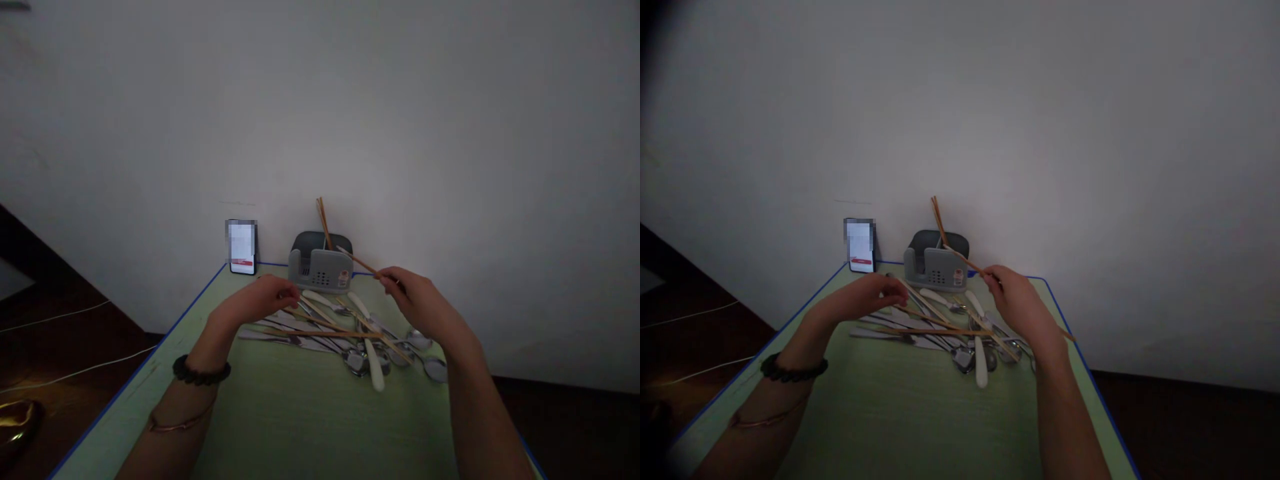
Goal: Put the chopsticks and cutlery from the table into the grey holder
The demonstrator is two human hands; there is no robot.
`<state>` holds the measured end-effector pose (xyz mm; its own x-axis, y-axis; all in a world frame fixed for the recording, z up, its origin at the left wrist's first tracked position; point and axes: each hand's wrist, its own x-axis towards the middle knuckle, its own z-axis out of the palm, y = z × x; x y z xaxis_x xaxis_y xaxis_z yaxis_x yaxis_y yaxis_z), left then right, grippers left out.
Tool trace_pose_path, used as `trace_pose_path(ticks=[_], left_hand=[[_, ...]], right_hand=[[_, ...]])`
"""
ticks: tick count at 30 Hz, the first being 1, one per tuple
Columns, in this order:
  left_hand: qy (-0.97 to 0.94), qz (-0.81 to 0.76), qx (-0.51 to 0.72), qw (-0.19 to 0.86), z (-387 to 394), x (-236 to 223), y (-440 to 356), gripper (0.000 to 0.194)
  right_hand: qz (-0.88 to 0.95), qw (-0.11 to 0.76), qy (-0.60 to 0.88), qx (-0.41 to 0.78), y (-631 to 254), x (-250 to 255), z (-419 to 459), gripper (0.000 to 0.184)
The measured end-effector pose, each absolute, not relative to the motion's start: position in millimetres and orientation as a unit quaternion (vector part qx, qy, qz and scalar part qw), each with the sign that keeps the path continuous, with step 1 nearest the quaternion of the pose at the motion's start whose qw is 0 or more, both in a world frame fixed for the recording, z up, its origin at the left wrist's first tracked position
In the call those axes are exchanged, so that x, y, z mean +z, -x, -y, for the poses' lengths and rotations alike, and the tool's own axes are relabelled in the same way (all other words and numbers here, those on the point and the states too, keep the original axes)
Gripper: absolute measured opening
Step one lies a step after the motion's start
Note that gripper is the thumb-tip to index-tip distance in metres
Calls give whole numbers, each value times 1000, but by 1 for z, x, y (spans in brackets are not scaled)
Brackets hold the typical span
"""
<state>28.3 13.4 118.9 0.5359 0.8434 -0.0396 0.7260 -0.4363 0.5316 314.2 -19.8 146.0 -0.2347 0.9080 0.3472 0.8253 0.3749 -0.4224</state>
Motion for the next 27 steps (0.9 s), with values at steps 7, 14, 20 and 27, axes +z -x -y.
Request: trace_pose_path(ticks=[7,14,20,27], left_hand=[[-836,-468,97,268,-19,105,-38,26],[-861,-424,148,239,-14,110,-45,37],[-854,-390,156,309,-11,114,-46,36],[-848,-462,138,219,-22,105,-44,37]], right_hand=[[714,436,502,220,-299,136,9,23],[541,607,406,417,-283,118,-2,26],[516,615,382,458,-272,116,0,29],[481,705,382,355,-279,131,0,26]])
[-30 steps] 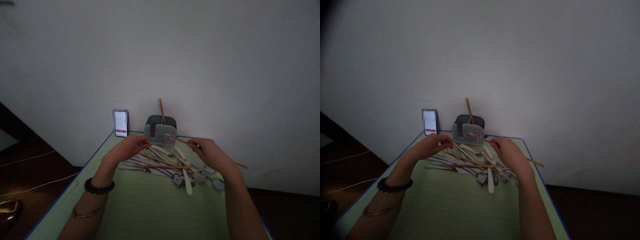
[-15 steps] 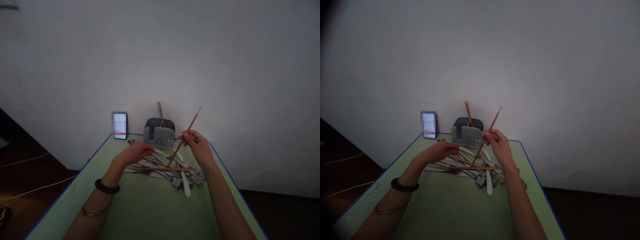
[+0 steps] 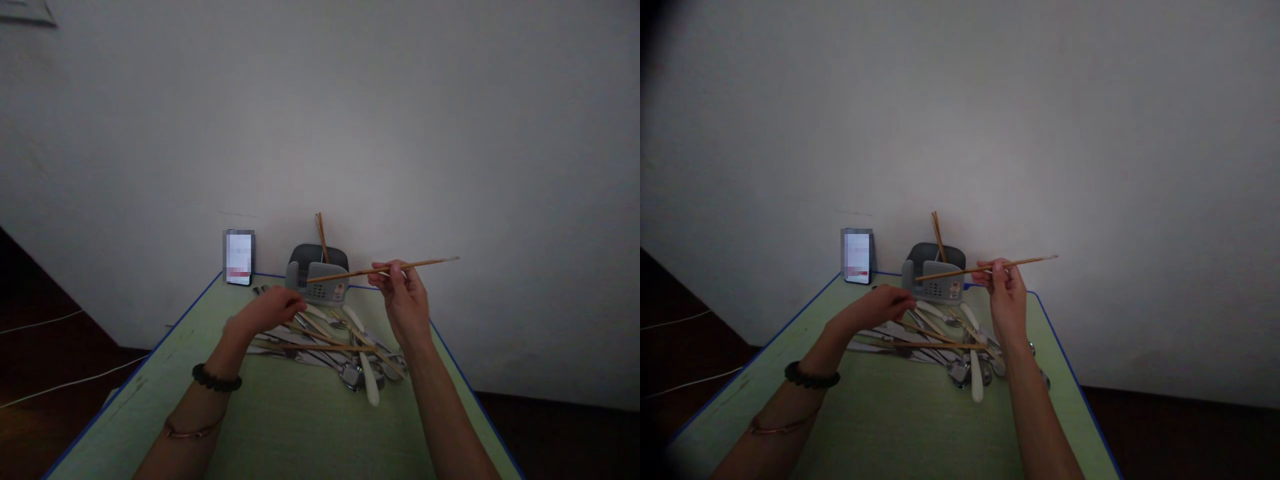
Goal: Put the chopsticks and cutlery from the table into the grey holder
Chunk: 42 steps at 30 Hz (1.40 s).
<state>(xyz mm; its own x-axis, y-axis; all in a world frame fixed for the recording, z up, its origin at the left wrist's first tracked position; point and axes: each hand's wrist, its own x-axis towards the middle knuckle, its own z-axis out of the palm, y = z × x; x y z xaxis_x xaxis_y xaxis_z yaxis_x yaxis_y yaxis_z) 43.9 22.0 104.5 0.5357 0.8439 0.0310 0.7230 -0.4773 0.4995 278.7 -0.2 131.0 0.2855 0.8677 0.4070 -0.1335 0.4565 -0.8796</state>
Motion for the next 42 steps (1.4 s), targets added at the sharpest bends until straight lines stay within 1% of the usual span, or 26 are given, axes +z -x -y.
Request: trace_pose_path(ticks=[5,7,9,11,13,17,21,22,24,27,33,37,42], left_hand=[[-835,-484,93,246,-22,100,-48,54],[-840,-489,85,219,-22,100,-49,52],[-849,-485,86,190,-23,99,-50,46],[-854,-474,91,192,-25,96,-49,40],[-853,-467,94,213,-28,91,-49,35],[-853,-458,62,243,-31,81,-50,32],[-847,-465,29,254,-30,78,-54,31],[-845,-469,24,256,-29,78,-55,31],[-843,-472,15,259,-28,80,-57,31],[-843,-472,11,257,-27,81,-57,31],[-842,-477,0,250,-28,82,-58,29],[-850,-471,-7,234,-29,79,-58,29],[-850,-468,-3,242,-29,79,-58,28]], right_hand=[[459,771,366,246,-277,138,-6,24],[475,775,377,175,-275,142,-10,24],[511,748,409,109,-272,147,-16,24],[569,685,449,74,-270,152,-26,26],[633,606,478,67,-270,155,-41,26],[714,459,526,55,-266,153,-77,25],[758,279,589,18,-259,148,-101,22],[763,248,597,14,-257,147,-104,20],[765,213,608,13,-255,144,-109,17],[761,180,623,13,-255,139,-112,18],[764,153,626,0,-259,134,-108,31],[773,147,617,-9,-256,138,-108,31],[768,145,623,-33,-249,145,-112,31]])
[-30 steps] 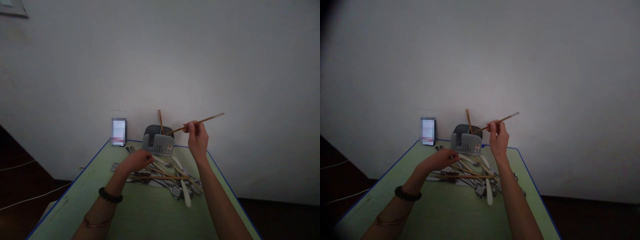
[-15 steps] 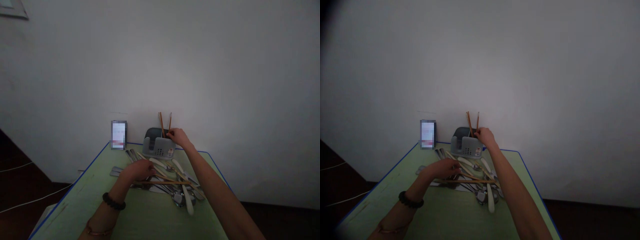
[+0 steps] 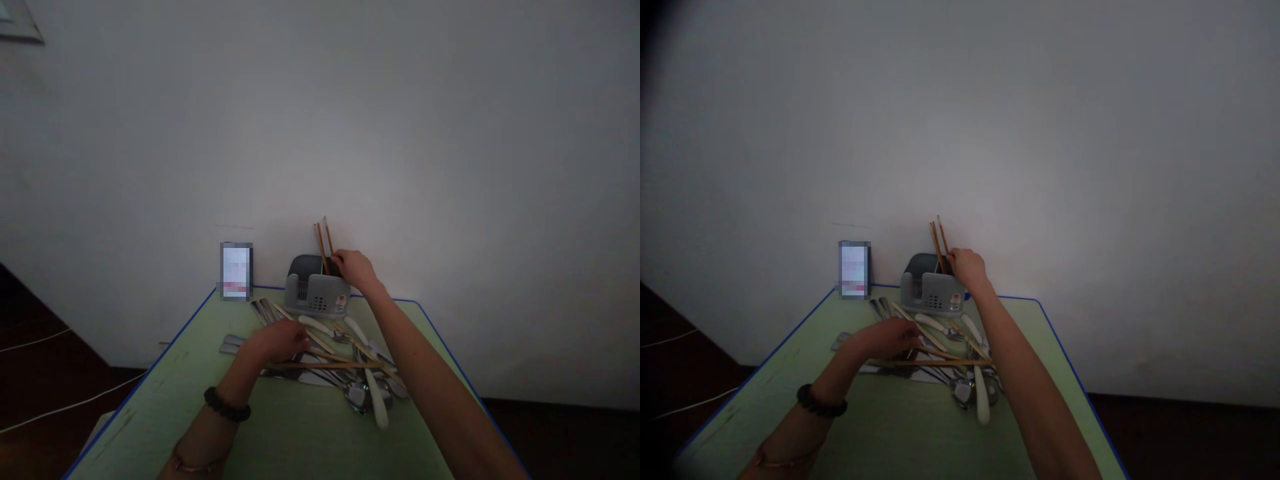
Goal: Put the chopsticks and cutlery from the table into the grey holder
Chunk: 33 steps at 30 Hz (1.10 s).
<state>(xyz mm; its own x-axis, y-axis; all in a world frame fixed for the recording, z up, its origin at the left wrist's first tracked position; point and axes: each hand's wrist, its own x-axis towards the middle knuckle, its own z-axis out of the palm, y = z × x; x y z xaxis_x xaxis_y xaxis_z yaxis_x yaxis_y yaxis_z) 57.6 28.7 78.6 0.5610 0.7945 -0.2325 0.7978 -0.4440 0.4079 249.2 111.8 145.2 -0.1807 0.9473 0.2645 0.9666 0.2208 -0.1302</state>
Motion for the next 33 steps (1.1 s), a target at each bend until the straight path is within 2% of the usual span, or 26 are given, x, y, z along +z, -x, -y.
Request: trace_pose_path(ticks=[5,10,12,15,17,20,26,30,33], left_hand=[[-853,-465,-8,237,-28,80,-57,28],[-849,-467,-11,246,-30,78,-57,27],[-846,-471,-16,249,-31,78,-56,24],[-841,-479,-29,252,-32,76,-54,26],[-837,-483,-42,253,-33,74,-52,28],[-831,-490,-54,256,-35,67,-51,24],[-825,-496,-63,263,-39,58,-51,22],[-820,-506,-66,260,-42,58,-46,22],[-817,-509,-69,262,-42,60,-41,23]], right_hand=[[756,139,639,-32,-250,141,-114,28],[740,169,651,-34,-257,139,-99,34],[732,214,646,-36,-259,135,-84,35],[727,329,602,-29,-263,120,-56,29],[739,354,573,-1,-267,108,-39,25],[785,296,539,75,-272,95,-22,21],[835,72,494,231,-279,94,-10,23],[823,-48,511,242,-277,87,-8,25],[813,-82,520,250,-275,79,-10,34]])
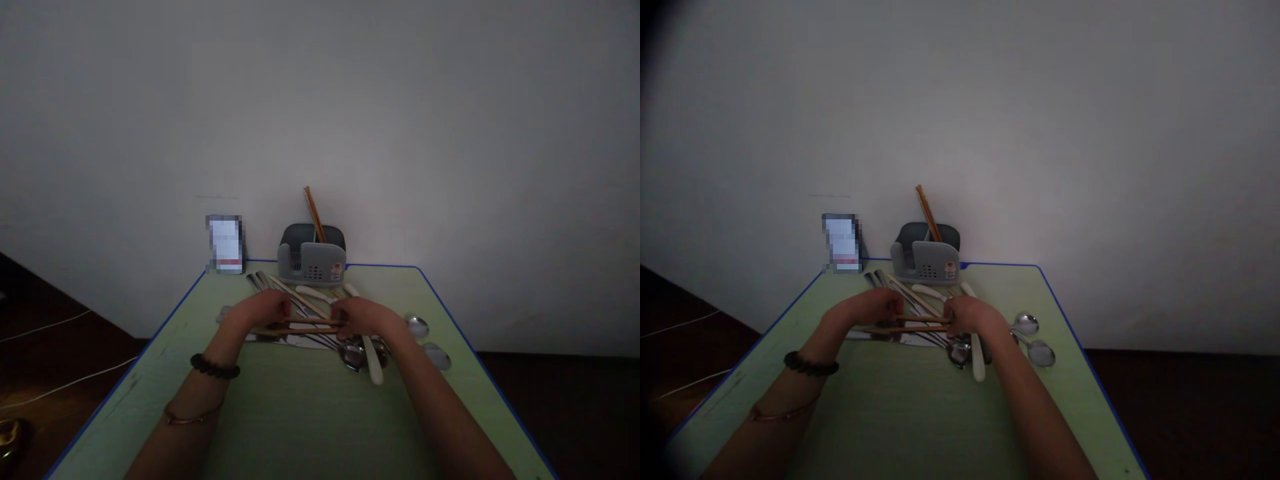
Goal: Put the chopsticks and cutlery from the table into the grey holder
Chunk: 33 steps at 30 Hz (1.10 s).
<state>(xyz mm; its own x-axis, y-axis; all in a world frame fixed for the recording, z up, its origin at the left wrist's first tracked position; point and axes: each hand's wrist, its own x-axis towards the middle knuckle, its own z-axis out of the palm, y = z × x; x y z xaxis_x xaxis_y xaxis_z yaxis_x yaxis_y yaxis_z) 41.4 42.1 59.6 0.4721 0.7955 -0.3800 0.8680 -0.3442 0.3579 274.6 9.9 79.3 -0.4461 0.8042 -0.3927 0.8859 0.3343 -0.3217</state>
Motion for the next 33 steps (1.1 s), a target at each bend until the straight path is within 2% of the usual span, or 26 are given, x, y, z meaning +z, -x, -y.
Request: trace_pose_path(ticks=[2,5,7,11,16,21,27,30,33], left_hand=[[-818,-506,-71,264,-41,61,-41,23],[-824,-497,-70,265,-38,67,-44,22],[-828,-490,-62,266,-35,71,-46,20],[-836,-481,-38,262,-34,75,-43,16],[-824,-512,-44,239,-39,69,-36,18],[-846,-497,-4,193,-43,59,-33,42],[-850,-474,-84,215,-39,47,-37,84],[-837,-490,-115,216,-37,47,-40,94],[-838,-491,-105,212,-33,47,-43,93]], right_hand=[[-812,87,-521,-249,-274,77,-11,34],[-817,85,-519,-236,-278,78,-13,21],[-822,55,-509,-250,-286,81,-14,15],[-808,-20,-516,-284,-310,89,-17,16],[-765,18,-589,-262,-334,93,-19,17],[-740,60,-620,-253,-333,92,-18,30],[-739,134,-616,-236,-309,84,-15,47],[-756,121,-608,-209,-297,77,-14,49],[-764,97,-608,-192,-291,72,-15,43]])
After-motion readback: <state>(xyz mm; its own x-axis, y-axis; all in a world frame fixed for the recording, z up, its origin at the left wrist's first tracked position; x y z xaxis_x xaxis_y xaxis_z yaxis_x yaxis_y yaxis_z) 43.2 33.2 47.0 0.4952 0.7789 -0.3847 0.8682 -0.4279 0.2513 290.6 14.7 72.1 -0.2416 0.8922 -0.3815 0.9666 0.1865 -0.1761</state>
